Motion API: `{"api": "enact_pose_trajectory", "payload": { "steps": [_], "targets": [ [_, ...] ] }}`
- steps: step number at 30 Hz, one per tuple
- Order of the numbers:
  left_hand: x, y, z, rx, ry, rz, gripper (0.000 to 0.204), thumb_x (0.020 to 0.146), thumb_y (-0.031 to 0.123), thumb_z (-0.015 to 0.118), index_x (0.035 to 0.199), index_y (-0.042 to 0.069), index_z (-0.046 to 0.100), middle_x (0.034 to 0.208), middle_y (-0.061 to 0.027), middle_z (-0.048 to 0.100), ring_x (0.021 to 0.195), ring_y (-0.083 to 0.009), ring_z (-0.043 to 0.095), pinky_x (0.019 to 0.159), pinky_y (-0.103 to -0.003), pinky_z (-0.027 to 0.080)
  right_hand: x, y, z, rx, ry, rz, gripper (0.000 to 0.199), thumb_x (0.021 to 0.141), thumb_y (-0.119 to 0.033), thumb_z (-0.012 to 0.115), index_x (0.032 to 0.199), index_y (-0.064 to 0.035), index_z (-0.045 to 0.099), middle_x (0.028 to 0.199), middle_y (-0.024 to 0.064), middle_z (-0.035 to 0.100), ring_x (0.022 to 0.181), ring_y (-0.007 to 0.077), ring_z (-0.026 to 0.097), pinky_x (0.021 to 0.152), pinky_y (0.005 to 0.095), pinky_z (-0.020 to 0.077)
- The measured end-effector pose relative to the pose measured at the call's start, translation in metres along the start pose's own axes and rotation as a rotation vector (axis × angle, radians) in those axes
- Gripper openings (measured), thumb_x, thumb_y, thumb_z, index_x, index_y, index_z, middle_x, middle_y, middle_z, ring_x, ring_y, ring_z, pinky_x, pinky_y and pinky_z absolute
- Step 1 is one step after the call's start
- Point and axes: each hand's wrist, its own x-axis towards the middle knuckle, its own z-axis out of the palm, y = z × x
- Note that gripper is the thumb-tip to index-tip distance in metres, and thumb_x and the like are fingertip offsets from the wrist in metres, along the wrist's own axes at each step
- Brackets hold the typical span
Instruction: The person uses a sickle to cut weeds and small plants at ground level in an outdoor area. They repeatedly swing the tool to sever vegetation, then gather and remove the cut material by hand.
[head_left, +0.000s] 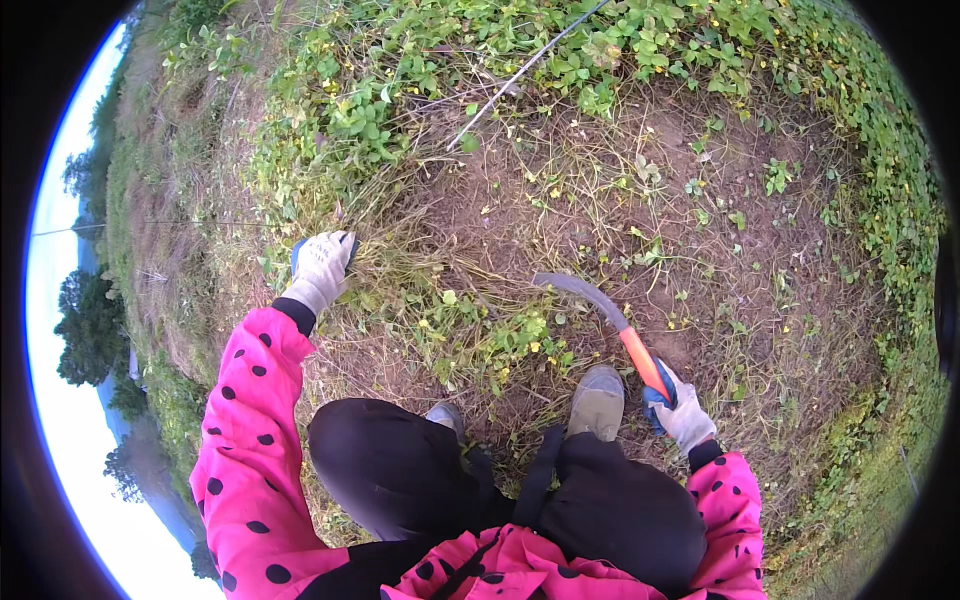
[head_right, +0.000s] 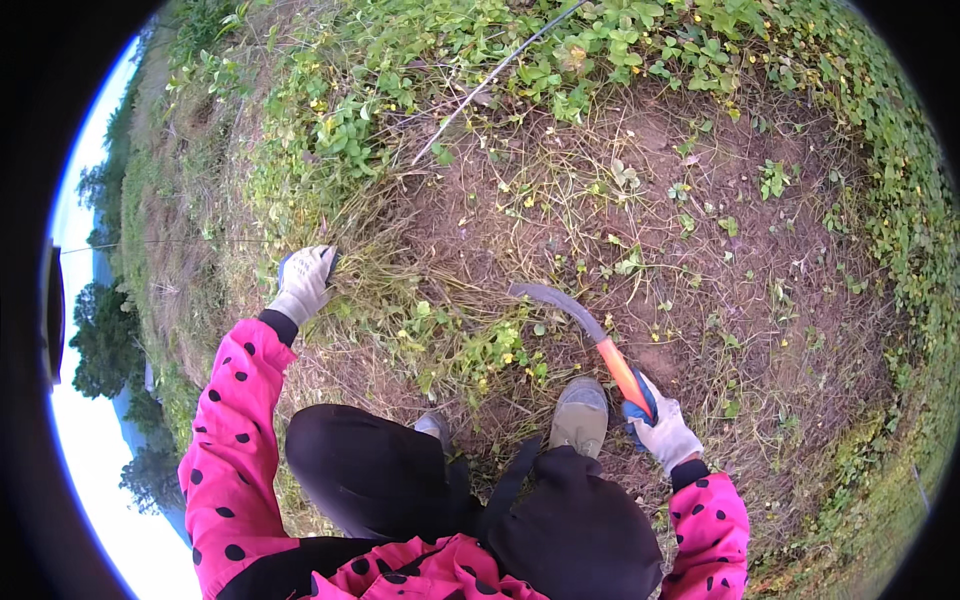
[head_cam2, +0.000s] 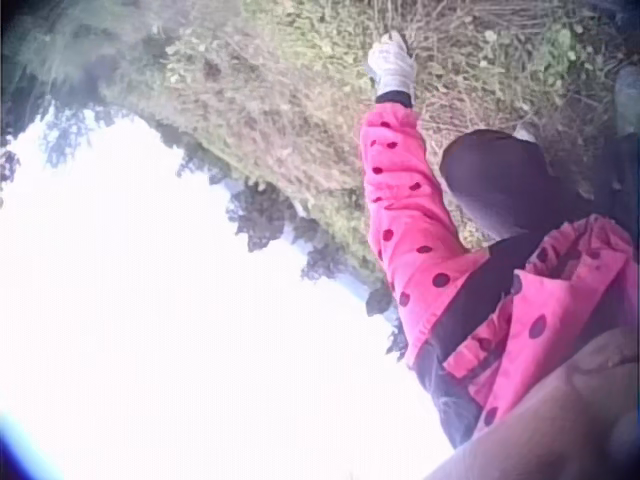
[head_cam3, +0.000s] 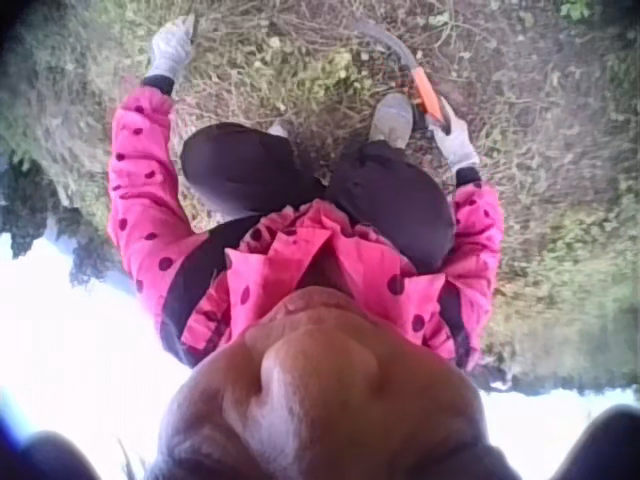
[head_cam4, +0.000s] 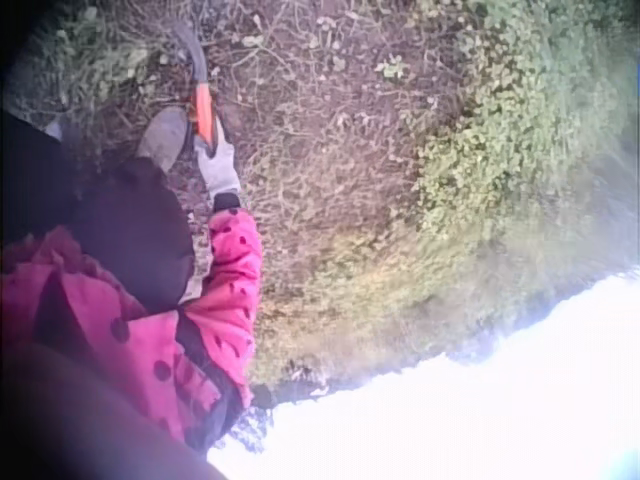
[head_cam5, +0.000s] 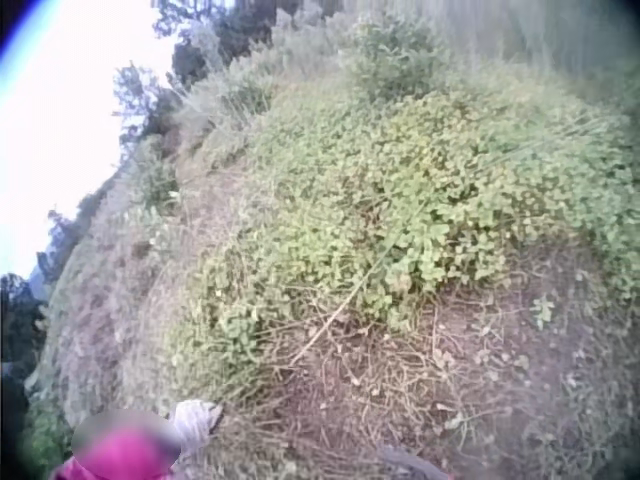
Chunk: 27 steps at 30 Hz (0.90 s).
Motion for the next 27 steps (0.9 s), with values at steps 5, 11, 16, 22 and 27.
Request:
{"api": "enact_pose_trajectory", "payload": {
  "steps": [5,11,16,22,27],
  "targets": [
    [-0.034,-0.013,0.053,0.195,-0.065,-0.138,0.066,0.07,0.023,0.058,0.129,0.006,0.036,0.124,-0.0108,0.046,0.112,-0.0252,0.044,0.092,-0.037,0.035,-0.032,-0.058,-0.015,0.677,0.367,0.198,0.045,0.084,-0.011,0.052,0.127,-0.009,0.039,0.062,0.0021,0.051,0.045,0.0096,0.047,0.039,0.0238,0.041],
    [-0.157,-0.052,0.134,0.39,-0.178,-0.084,0.078,0.077,0.047,0.053,0.139,0.013,0.021,0.143,-0.0122,0.022,0.128,-0.0332,0.025,0.104,-0.046,0.019,-0.04,-0.095,-0.017,0.629,0.323,0.24,0.055,0.082,-0.001,0.048,0.134,-0.0125,0.033,0.065,0.0035,0.053,0.045,0.0097,0.047,0.04,0.0249,0.0422],
    [-0.16,0.048,0.092,-0.213,0.235,0.584,0.06,0.074,0.028,0.056,0.13,0.015,0.04,0.129,-0.0165,0.042,0.113,-0.0341,0.044,0.088,-0.046,0.038,-0.053,-0.136,-0.037,0.312,0.214,0.209,0.053,0.082,-0.004,0.049,0.133,-0.0116,0.036,0.065,0.0015,0.051,0.047,0.0071,0.047,0.041,0.0242,0.042],
    [-0.029,0.217,0.057,-0.052,0.587,0.816,0.063,0.079,0.013,0.046,0.138,0.021,0.024,0.142,-0.0099,0.024,0.125,-0.0332,0.031,0.093,-0.042,0.036,-0.037,-0.2,-0.035,0.194,0.275,0.278,0.053,0.083,-0.004,0.048,0.134,-0.0148,0.036,0.065,0.0016,0.051,0.046,0.0075,0.046,0.038,0.0242,0.041],
    [0.015,0.188,0.051,0.011,0.01,0.252,0.066,0.076,0.012,0.051,0.135,-0.001,0.023,0.121,-0.0182,0.044,0.105,-0.0293,0.047,0.082,-0.035,0.043,-0.029,-0.183,0.018,0.382,0.416,0.241,0.053,0.084,-0.007,0.054,0.133,-0.0138,0.036,0.067,0.0026,0.053,0.048,0.0075,0.046,0.041,0.0247,0.0413]
  ]
}}
